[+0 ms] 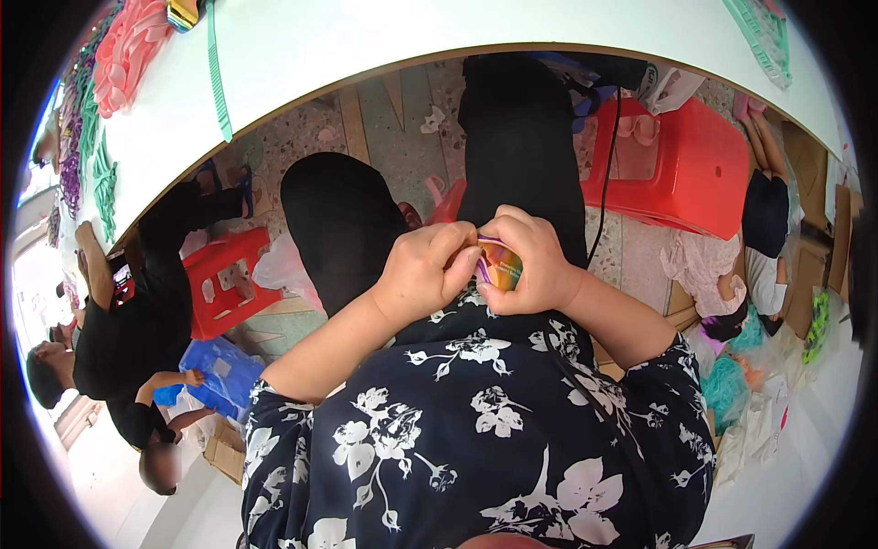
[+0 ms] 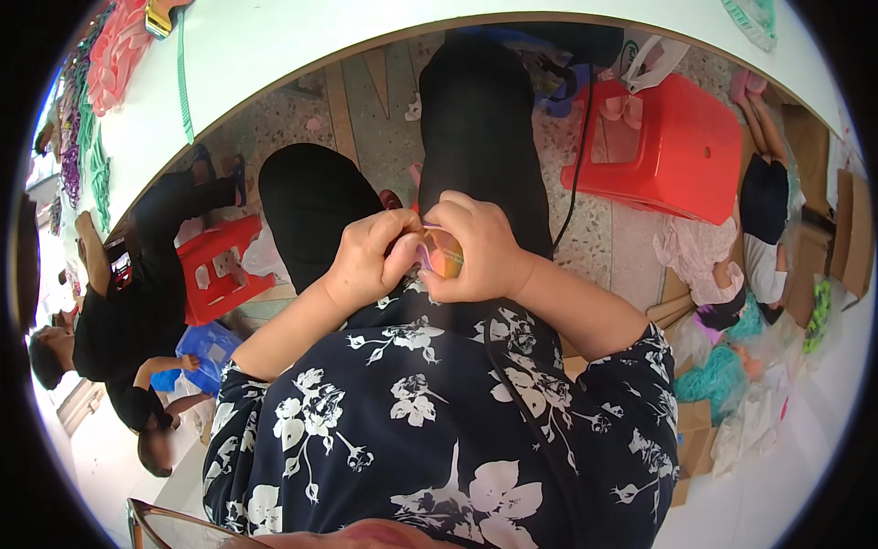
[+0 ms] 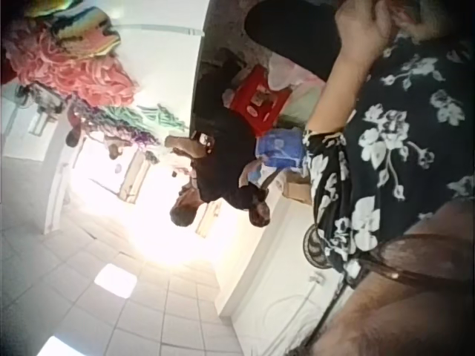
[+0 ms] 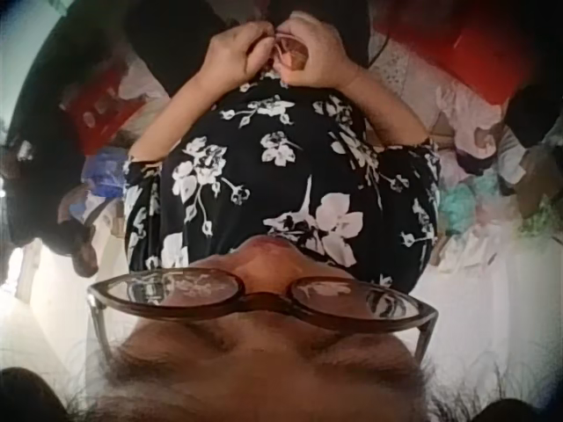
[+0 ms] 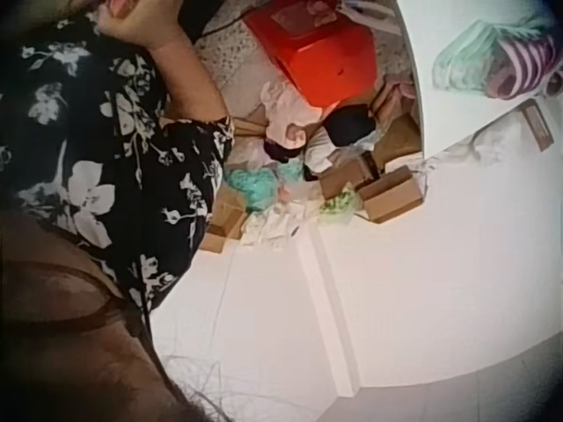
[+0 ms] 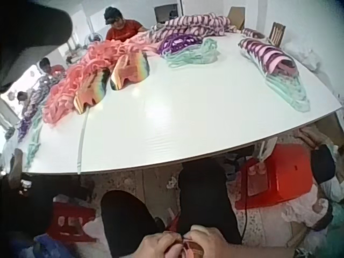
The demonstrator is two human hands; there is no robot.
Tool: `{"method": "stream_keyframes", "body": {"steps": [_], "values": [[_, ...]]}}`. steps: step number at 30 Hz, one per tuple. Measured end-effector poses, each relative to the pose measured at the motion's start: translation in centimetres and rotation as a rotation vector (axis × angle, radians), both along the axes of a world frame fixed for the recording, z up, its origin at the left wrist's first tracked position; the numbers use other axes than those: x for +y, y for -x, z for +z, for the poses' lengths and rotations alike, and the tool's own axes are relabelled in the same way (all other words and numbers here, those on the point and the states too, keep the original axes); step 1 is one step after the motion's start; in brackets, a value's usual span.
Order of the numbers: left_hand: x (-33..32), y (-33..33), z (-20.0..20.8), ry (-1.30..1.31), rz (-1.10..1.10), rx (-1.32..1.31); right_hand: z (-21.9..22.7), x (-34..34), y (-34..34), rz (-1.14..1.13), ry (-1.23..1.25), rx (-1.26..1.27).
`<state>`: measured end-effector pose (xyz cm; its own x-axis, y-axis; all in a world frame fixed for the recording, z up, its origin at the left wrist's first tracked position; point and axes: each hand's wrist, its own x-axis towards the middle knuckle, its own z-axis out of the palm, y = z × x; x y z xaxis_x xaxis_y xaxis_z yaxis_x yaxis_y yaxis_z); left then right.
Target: The recorder is assembling colorful toy components, specifically attaching straps or ribbons to plastic goggles or masks.
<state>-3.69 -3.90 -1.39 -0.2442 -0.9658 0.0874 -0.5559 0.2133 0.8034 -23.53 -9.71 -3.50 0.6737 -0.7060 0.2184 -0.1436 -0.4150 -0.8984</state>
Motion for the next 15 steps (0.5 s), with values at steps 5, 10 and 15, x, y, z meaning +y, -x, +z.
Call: {"method": "stream_keyframes", "body": {"steps": [5, 10, 15], "values": [[-0.2, -0.1, 0.1, 0.040, -0.011, -0.049, 0.5, -0.5, 0.3, 0.035, -0.013, 0.045], [0.2, -0.3, 2.1, -0.022, 0.010, -0.058, 2.4, -0.8, 1.2, 0.079, -0.109, 0.075], [1.4, -2.6, 2.8, -0.202, -0.145, 0.087, 3.2, 0.7, 1.9, 0.051, -0.113, 0.150]]}}
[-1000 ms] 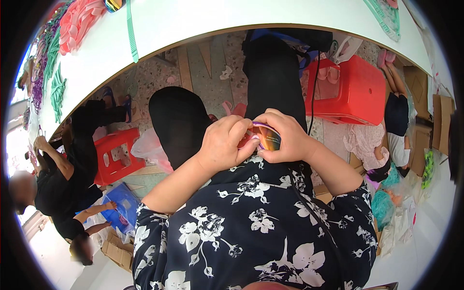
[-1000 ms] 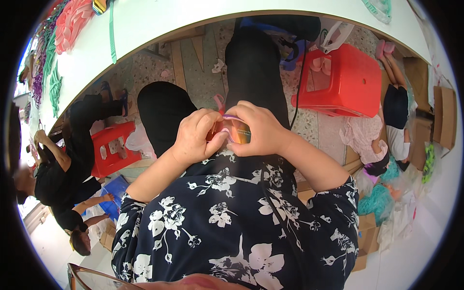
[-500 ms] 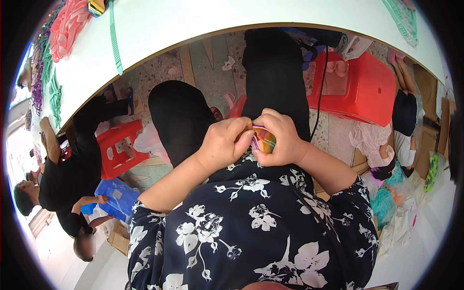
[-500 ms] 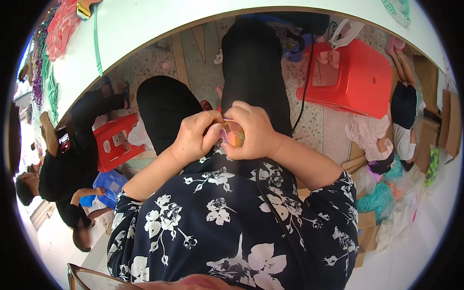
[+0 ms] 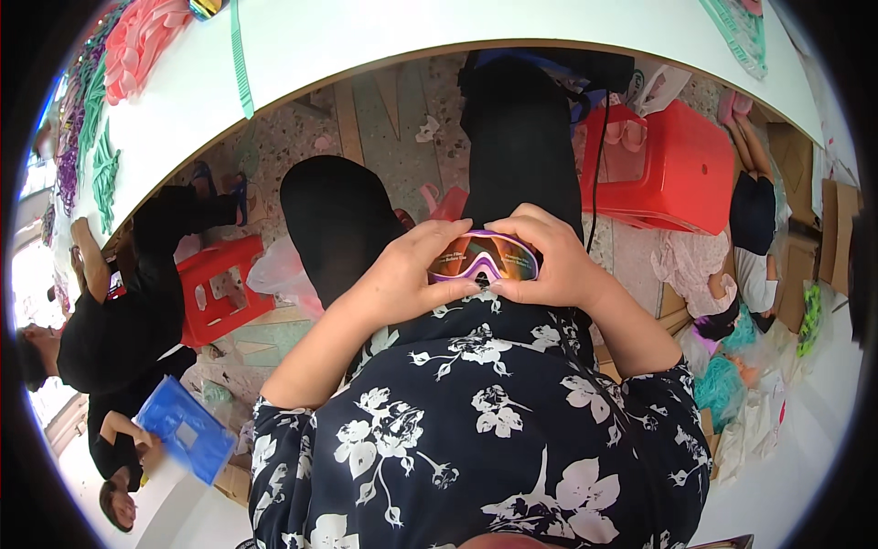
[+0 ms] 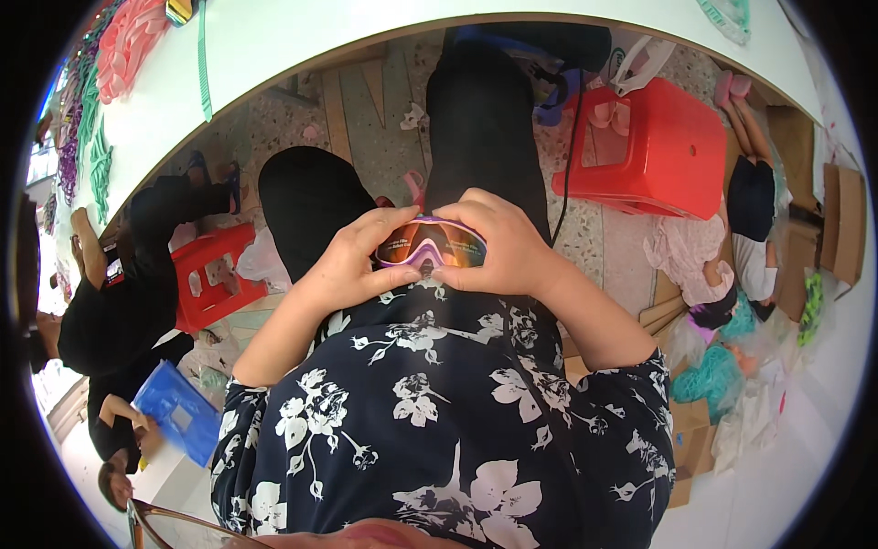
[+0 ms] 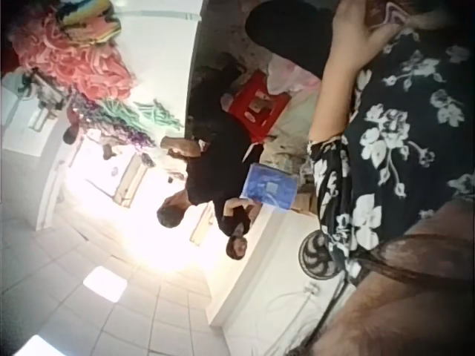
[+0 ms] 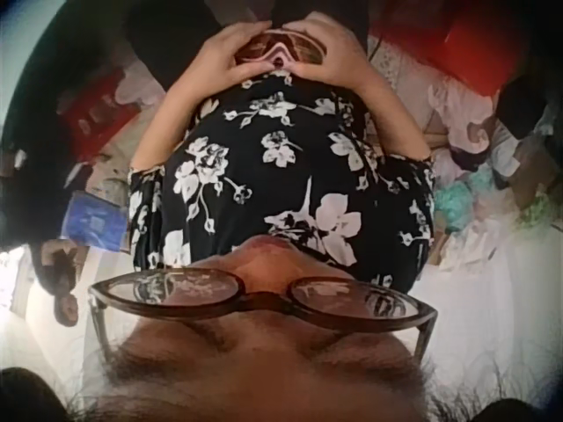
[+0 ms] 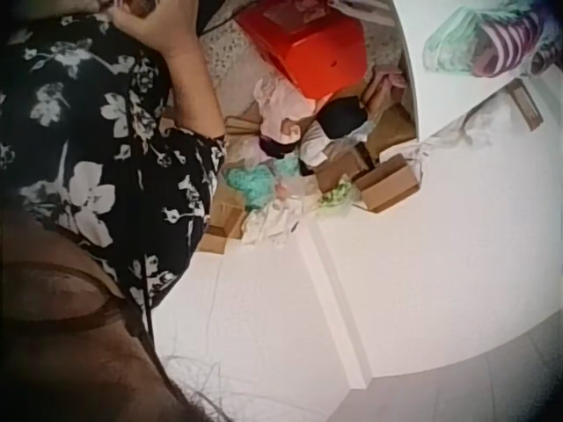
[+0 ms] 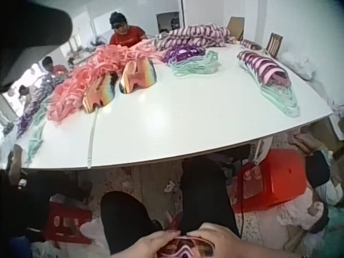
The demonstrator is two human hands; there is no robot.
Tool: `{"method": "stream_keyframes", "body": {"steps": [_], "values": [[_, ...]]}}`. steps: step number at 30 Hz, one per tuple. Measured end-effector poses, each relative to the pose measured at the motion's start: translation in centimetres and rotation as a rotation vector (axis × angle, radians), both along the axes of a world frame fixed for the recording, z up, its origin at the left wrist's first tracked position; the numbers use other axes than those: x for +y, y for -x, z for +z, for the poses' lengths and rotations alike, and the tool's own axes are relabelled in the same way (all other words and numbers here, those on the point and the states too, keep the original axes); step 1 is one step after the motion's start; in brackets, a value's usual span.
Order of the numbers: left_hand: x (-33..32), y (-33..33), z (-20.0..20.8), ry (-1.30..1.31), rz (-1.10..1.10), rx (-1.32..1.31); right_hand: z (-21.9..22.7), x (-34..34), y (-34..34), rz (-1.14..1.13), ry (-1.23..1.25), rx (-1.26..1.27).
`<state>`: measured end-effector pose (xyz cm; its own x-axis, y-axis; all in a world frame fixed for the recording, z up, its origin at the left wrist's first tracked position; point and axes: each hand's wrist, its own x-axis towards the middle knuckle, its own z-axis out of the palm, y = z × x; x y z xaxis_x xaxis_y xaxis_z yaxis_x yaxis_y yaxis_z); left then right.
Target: The recorder is assembling colorful toy components, specifically attaching straps or ribbons to plastic goggles or masks.
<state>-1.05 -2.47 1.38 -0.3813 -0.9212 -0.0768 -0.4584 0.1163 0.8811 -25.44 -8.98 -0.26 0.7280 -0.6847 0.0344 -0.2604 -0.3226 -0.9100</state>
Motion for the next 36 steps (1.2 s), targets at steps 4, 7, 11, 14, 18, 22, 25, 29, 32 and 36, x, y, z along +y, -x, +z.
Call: {"method": "stream_keyframes", "body": {"steps": [4, 7, 11, 14, 18, 22, 25, 29, 32, 36], "values": [[0.6, -0.9, 0.4, -0.150, -0.042, 0.089, 0.5, 1.4, 0.5, 0.002, -0.012, 0.012], [1.4, -1.1, 0.3, -0.195, -0.001, 0.121, 0.8, 2.6, 1.2, 0.015, -0.155, 0.033], [2.0, -1.3, 0.1, -0.203, -0.021, 0.123, 0.5, 3.7, 1.8, 0.003, -0.299, 0.019], [2.3, -1.2, 0.5, -0.216, -0.002, 0.142, 0.2, 4.0, 1.8, 0.010, -0.439, -0.056], [3.7, -0.8, -0.1, -0.278, 0.109, 0.257, 0.2, 5.3, 1.0, -0.064, -0.630, -0.148], [4.0, -0.4, -0.3, -0.299, 0.189, 0.293, -0.1, 5.8, 0.4, -0.118, -0.566, -0.166], [4.3, 0.2, 0.0, -0.336, 0.224, 0.259, 1.0, 5.3, 0.2, -0.168, -0.345, -0.065], [4.2, 0.2, -0.4, -0.337, 0.245, 0.289, 1.6, 3.9, 0.8, -0.193, 0.187, -0.085], [3.9, 0.4, -0.3, -0.340, 0.217, 0.290, 0.9, 3.8, 1.9, -0.133, 0.271, -0.070], [3.8, 0.3, -0.3, -0.357, 0.192, 0.282, 0.4, 4.1, 1.7, -0.169, 0.356, -0.146]]}}
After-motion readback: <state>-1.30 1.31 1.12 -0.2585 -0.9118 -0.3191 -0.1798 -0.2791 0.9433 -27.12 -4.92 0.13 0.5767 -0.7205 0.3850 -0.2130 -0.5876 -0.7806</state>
